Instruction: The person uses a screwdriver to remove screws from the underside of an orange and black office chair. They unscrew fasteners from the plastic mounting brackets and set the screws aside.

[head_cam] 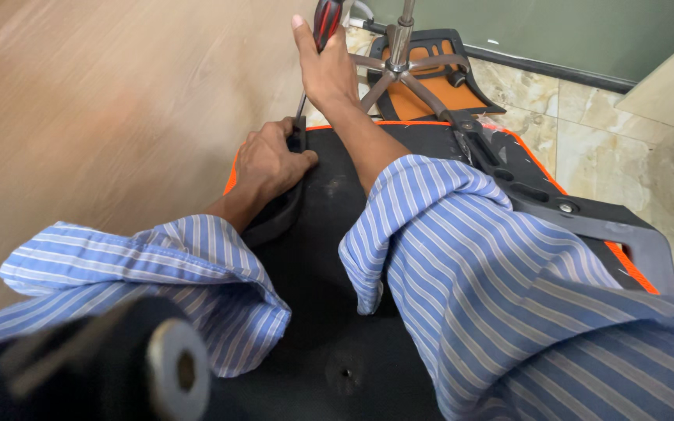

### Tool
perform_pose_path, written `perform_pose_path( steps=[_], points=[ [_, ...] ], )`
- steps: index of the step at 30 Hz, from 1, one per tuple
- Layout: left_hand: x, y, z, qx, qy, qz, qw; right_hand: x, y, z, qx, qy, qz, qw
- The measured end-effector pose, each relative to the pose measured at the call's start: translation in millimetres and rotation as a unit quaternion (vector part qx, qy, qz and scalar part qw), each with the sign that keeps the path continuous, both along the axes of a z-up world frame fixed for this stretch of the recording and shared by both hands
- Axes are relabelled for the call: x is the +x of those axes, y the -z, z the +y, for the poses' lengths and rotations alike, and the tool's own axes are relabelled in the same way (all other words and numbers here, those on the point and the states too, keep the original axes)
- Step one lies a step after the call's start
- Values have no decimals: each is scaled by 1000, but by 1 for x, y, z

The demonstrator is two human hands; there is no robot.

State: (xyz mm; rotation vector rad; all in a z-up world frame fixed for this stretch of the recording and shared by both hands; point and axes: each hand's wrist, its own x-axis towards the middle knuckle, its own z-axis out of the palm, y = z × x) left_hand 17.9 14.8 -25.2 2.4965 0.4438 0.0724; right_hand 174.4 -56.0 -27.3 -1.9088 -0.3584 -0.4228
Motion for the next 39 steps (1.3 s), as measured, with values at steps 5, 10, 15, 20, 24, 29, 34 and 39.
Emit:
perform_pose_path(
  steps=[5,10,15,20,24,29,34,39],
  points=[
    [-1,-3,-3,10,10,-29,999,0,-23,-10,-215,12,142,966],
    [2,2,-2,17,10,-24,1000,-1,-30,8,-223,-34,80,971],
    [0,4,1,25,27,-52,998,3,-35,-2,-187,-116,214,952],
    [-1,-1,-2,41,24,-37,998,-13,-43,-15,-122,-188,216,950],
    [-8,-8,-3,-6,4,-8,1000,-26,-49,-17,-117,-235,221,939],
    [-8,-10,-6,-44,0,-27,999,-17,-50,-20,-127,-274,206,931],
    [-6,-6,-2,-46,5,-48,998,1,-46,-19,-129,-357,199,903],
    [-9,-7,-2,-35,6,-48,998,1,-41,-28,-90,-307,229,919]
  ],
)
